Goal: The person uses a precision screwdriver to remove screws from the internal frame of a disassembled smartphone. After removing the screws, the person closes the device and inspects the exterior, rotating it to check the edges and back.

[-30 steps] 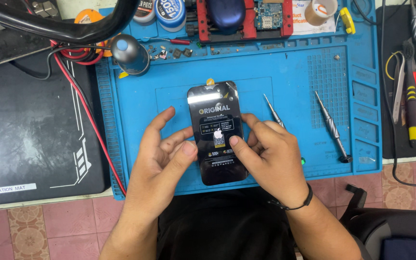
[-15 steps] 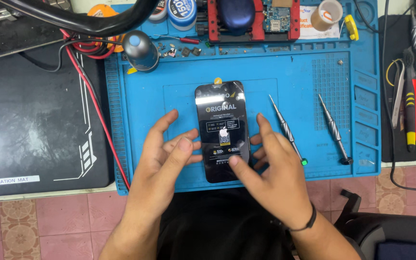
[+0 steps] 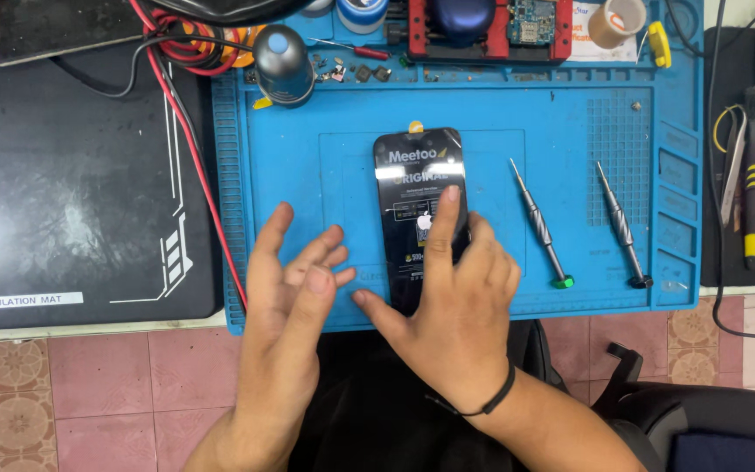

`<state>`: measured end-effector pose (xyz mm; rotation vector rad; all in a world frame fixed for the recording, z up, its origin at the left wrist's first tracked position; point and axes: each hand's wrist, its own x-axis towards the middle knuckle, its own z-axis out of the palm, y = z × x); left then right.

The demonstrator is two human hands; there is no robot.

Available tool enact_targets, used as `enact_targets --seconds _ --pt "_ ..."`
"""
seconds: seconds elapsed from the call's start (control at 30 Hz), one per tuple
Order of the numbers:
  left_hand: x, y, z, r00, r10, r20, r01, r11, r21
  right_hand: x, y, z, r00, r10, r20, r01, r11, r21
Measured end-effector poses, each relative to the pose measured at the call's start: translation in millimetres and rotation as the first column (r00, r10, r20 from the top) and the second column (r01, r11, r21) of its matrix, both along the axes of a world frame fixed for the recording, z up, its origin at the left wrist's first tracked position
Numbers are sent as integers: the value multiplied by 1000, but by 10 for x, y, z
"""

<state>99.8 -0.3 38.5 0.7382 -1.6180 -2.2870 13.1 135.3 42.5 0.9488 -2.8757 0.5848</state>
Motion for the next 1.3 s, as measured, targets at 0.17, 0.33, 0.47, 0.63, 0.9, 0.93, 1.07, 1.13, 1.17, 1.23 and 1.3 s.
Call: enact_targets --seconds 0.17,0.33,0.47,0.63,0.9,0.93,1.07,1.13,1.17,1.23,1.3 --pt "53 -14 10 996 58 -66 -64 994 -86 -11 -137 -54 999 -3 -54 1 999 -34" --pt "80 -57 31 994 87 -60 -94 987 -132 -61 -185 -40 998 -9 -58 7 1000 -31" --pt "73 -66 30 998 42 -37 -44 998 -55 -170 -145 2 1000 -7 7 8 1000 -24" --pt "57 -52 -20 1000 10 -6 -10 999 53 -304 -83 48 996 11 92 -7 999 -48" --pt "-159 75 -271 990 -113 -80 131 949 287 -726 382 101 650 271 710 118 887 -447" --pt "-201 111 -299 981 -125 -145 166 935 312 -750 445 103 596 311 740 134 871 -473" --pt "-267 219 -348 914 -171 -369 307 885 349 -660 644 124 402 485 777 194 784 -590" --pt "-261 224 -363 886 -204 -417 350 883 312 -568 700 137 438 530 726 146 754 -640" --pt "-254 219 -374 883 -220 -415 355 891 283 -512 712 143 506 529 681 84 756 -650" --pt "-224 211 -398 869 -227 -440 360 900 247 -454 728 165 601 548 582 -50 752 -657" --pt "-194 185 -432 842 -211 -497 362 903 229 -431 728 198 655 588 475 -191 736 -649"
